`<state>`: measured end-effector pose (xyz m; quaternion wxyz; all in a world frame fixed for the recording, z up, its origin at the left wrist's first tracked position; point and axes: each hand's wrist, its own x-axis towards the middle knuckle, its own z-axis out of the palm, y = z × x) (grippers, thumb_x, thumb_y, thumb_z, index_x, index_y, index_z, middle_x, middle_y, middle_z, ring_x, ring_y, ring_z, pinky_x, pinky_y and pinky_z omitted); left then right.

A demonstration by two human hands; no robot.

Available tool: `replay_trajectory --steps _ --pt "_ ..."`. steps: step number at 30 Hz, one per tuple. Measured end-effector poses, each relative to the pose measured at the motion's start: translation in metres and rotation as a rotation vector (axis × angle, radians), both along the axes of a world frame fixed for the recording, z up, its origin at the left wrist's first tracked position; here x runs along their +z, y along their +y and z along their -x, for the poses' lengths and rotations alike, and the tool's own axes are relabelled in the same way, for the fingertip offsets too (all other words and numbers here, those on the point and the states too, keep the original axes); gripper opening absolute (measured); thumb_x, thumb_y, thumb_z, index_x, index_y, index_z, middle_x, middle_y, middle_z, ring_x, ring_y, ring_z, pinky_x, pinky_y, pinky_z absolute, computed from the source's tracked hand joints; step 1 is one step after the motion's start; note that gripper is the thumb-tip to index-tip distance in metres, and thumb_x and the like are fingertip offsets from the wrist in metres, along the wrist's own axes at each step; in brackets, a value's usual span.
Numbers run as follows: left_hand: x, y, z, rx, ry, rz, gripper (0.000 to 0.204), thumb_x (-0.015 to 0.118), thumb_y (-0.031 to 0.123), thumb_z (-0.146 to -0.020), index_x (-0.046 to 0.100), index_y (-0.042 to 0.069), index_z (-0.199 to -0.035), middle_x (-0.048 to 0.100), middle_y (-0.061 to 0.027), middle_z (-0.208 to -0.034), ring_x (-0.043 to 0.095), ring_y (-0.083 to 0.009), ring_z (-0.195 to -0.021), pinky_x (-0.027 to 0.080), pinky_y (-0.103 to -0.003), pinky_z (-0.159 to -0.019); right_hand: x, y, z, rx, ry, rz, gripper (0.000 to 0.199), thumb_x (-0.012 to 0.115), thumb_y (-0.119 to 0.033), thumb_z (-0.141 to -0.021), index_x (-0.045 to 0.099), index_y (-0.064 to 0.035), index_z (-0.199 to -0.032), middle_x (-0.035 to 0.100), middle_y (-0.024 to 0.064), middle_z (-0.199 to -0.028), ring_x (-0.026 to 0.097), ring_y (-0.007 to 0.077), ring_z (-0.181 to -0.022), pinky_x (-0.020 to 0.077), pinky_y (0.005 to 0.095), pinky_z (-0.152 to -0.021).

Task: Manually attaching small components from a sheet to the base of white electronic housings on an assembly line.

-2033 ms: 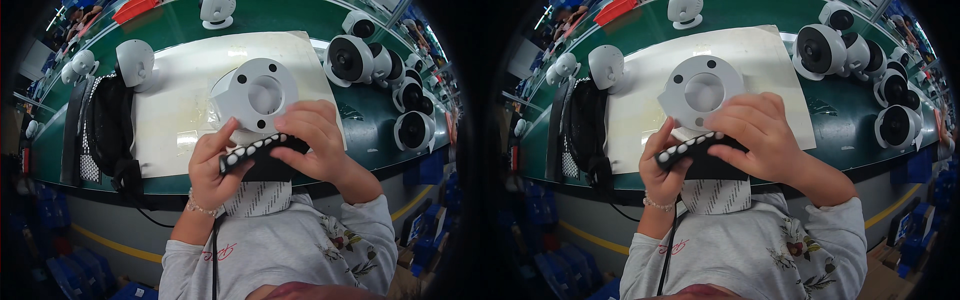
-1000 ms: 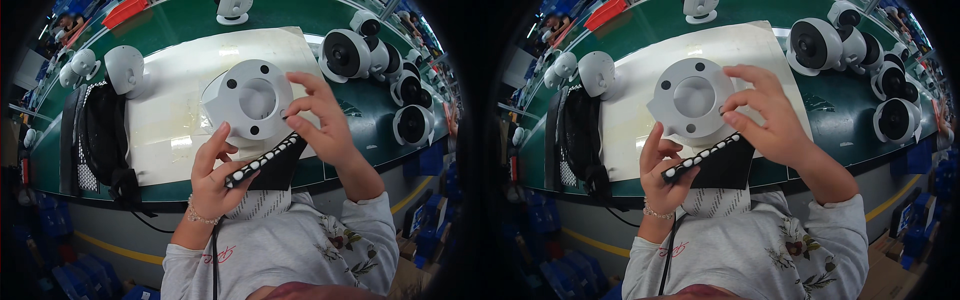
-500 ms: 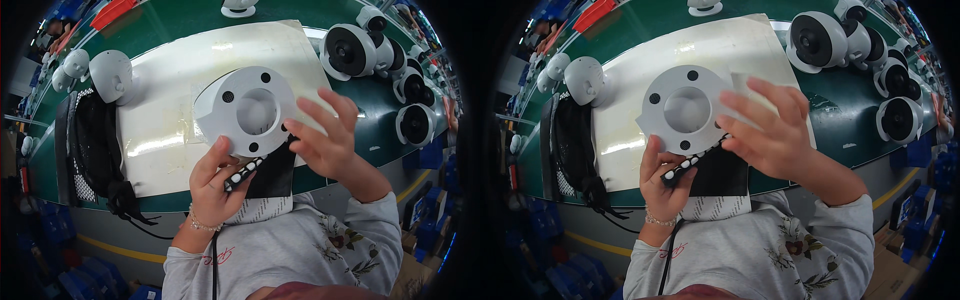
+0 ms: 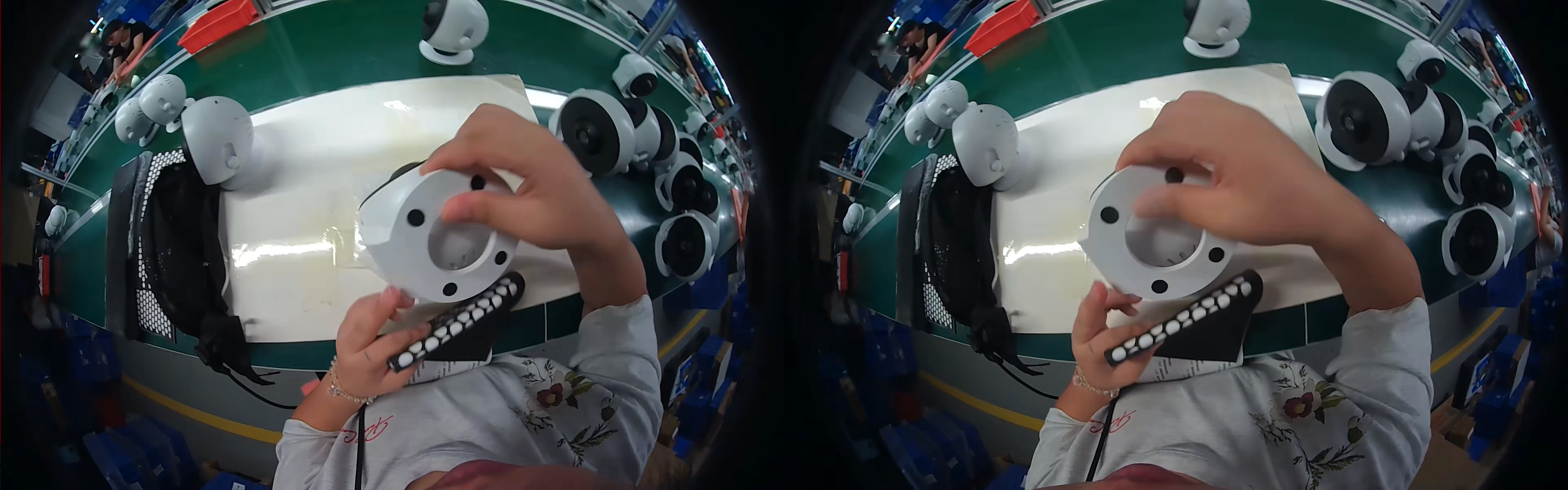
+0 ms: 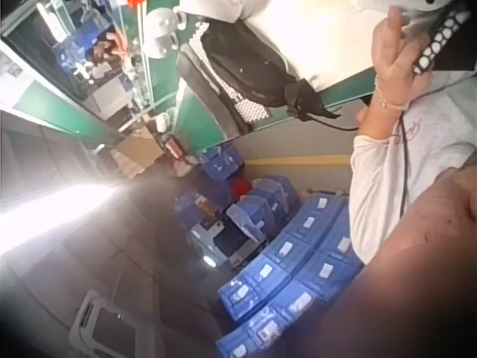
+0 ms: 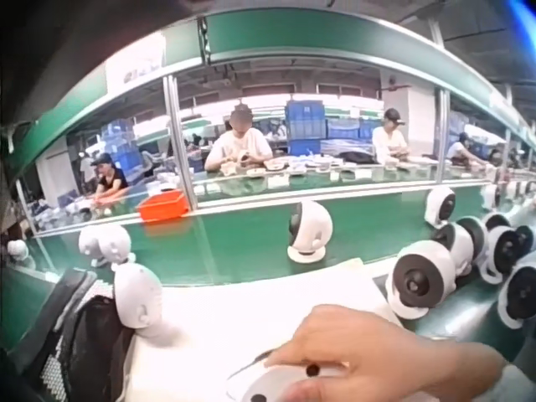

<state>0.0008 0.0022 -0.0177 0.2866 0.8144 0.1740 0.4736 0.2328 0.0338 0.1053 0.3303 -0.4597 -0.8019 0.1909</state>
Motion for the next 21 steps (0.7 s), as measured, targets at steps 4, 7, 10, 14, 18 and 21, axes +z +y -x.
replay_trajectory --steps 4,7,10,14,18,21 --pt "0.008 0.002 0.013 -0.037 0.055 -0.004 0.031 0.067 0.006 -0.057 0.066 0.004 -0.087 0.046 -0.0138 -0.123 0.057 -0.0278 -0.086 0.047 -0.033 -0.066 0.0 0.05 -0.002 -0.104 0.282 0.059 0.027 0.069 -0.015 -0.071 0.06 -0.0009 -0.091 0.054 -0.0005 -0.079 0.049 0.008 -0.075 0.0395 0.0231 -0.069" --pt "0.012 0.005 0.006 -0.099 0.074 -0.025 0.034 0.069 0.006 -0.055 0.066 0.005 -0.088 0.049 -0.0115 -0.119 0.057 -0.0268 -0.085 0.047 -0.032 -0.065 -0.047 0.114 0.002 -0.252 0.1 -0.273 0.018 0.067 -0.013 -0.069 0.06 -0.006 -0.084 0.053 0.0028 -0.078 0.049 0.0148 -0.073 0.0389 0.0263 -0.066" --pt "0.01 0.004 0.004 -0.107 0.037 -0.041 0.034 0.068 0.005 -0.055 0.066 0.006 -0.089 0.048 -0.0103 -0.121 0.057 -0.0253 -0.085 0.047 -0.033 -0.069 -0.118 0.188 -0.019 -0.436 -0.362 -0.617 0.007 0.061 -0.01 -0.071 0.061 -0.0068 -0.078 0.055 0.0046 -0.081 0.051 0.0225 -0.083 0.0406 0.0346 -0.069" --pt "0.014 0.004 0.008 -0.071 0.014 0.012 0.029 0.063 0.007 -0.062 0.063 0.003 -0.091 0.055 -0.0124 -0.113 0.059 -0.0264 -0.079 0.049 -0.032 -0.065 -0.135 0.214 -0.036 -0.468 -0.536 -0.401 0.025 0.055 -0.022 -0.078 0.061 -0.0085 -0.097 0.058 0.0072 -0.092 0.052 0.0236 -0.093 0.042 0.0346 -0.078" --pt "0.013 0.005 0.008 -0.056 0.028 0.017 0.029 0.062 0.006 -0.062 0.063 0.003 -0.091 0.054 -0.0124 -0.114 0.059 -0.0264 -0.079 0.049 -0.032 -0.066 -0.13 0.208 -0.048 -0.487 -0.501 -0.017 0.042 0.045 -0.038 -0.084 0.054 -0.0103 -0.115 0.052 0.0081 -0.116 0.046 0.0236 -0.11 0.0337 0.0403 -0.09" --pt "0.015 0.006 0.007 -0.076 0.047 0.029 0.03 0.063 0.006 -0.061 0.063 0.003 -0.091 0.054 -0.012 -0.114 0.059 -0.0263 -0.079 0.049 -0.032 -0.067 -0.155 0.21 -0.085 -1.004 -0.595 -0.256 0.043 0.045 -0.038 -0.084 0.054 -0.0088 -0.114 0.051 0.0082 -0.119 0.044 0.0236 -0.113 0.0312 0.0429 -0.092"
